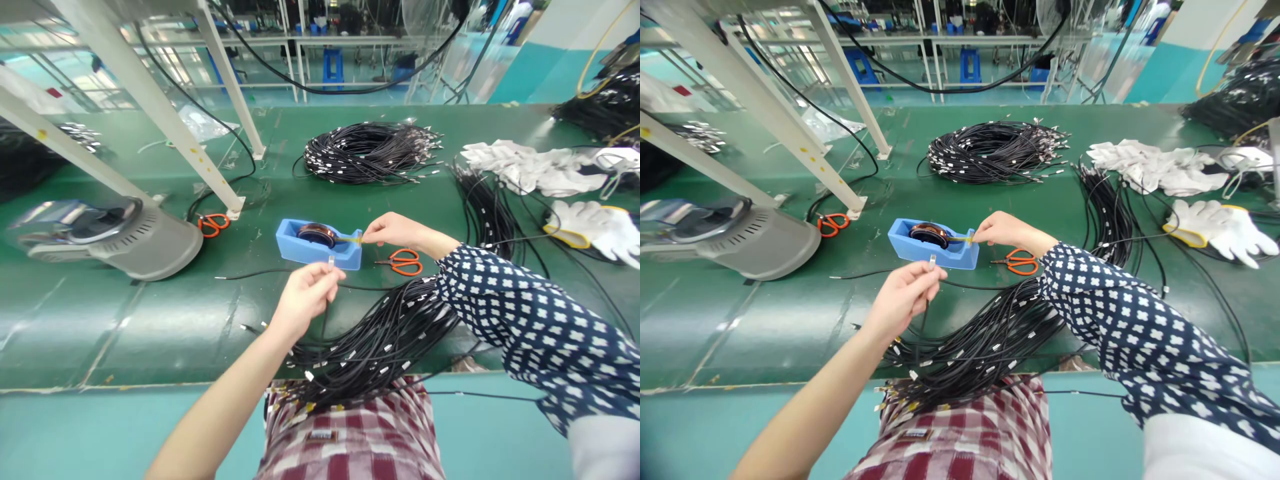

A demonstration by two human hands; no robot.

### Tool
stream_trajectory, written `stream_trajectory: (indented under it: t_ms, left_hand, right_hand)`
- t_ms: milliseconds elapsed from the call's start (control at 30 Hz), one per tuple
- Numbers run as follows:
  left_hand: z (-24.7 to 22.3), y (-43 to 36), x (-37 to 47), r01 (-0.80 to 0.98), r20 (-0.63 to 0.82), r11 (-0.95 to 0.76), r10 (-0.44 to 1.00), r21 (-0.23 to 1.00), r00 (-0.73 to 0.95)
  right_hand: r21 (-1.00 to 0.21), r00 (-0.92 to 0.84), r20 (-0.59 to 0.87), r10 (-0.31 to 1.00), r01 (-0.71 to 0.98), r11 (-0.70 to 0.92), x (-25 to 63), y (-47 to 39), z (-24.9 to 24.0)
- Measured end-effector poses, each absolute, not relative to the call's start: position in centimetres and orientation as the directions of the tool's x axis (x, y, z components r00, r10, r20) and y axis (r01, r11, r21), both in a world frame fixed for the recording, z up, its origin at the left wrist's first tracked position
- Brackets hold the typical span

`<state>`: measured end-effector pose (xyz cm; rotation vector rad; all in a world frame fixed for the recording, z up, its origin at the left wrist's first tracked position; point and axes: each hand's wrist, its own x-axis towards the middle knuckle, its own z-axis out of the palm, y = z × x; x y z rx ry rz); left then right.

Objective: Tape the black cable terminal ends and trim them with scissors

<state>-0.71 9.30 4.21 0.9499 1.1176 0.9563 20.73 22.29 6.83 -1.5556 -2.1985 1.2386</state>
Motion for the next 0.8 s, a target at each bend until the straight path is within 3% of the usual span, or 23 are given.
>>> stream_trajectory:
  t_ms: [133, 233, 467, 800]
  left_hand:
    - [5.1, 14.9, 0.3, 0.207, -0.040, 0.014, 0.992, 0.978, 0.121]
    - [4.8, 17.9, 1.2, 0.361, 0.000, -0.066, 0.984, 0.930, 0.178]
    - [3.9, 20.5, 1.7, 0.512, -0.068, -0.067, 0.968, 0.856, 0.241]
    - [3.4, 21.1, 1.6, 0.559, -0.097, -0.064, 0.962, 0.827, 0.254]
  right_hand:
    - [-0.695, -0.447, -0.285, 0.848, 0.706, 0.139, 20.4, 22.4, 7.2]
    - [-0.677, -0.453, -0.272, 0.849, 0.717, 0.166, 20.4, 22.6, 7.0]
    - [-0.670, -0.474, -0.243, 0.846, 0.713, 0.207, 20.5, 22.7, 6.8]
    - [-0.665, -0.465, -0.271, 0.843, 0.724, 0.185, 20.3, 23.1, 6.5]
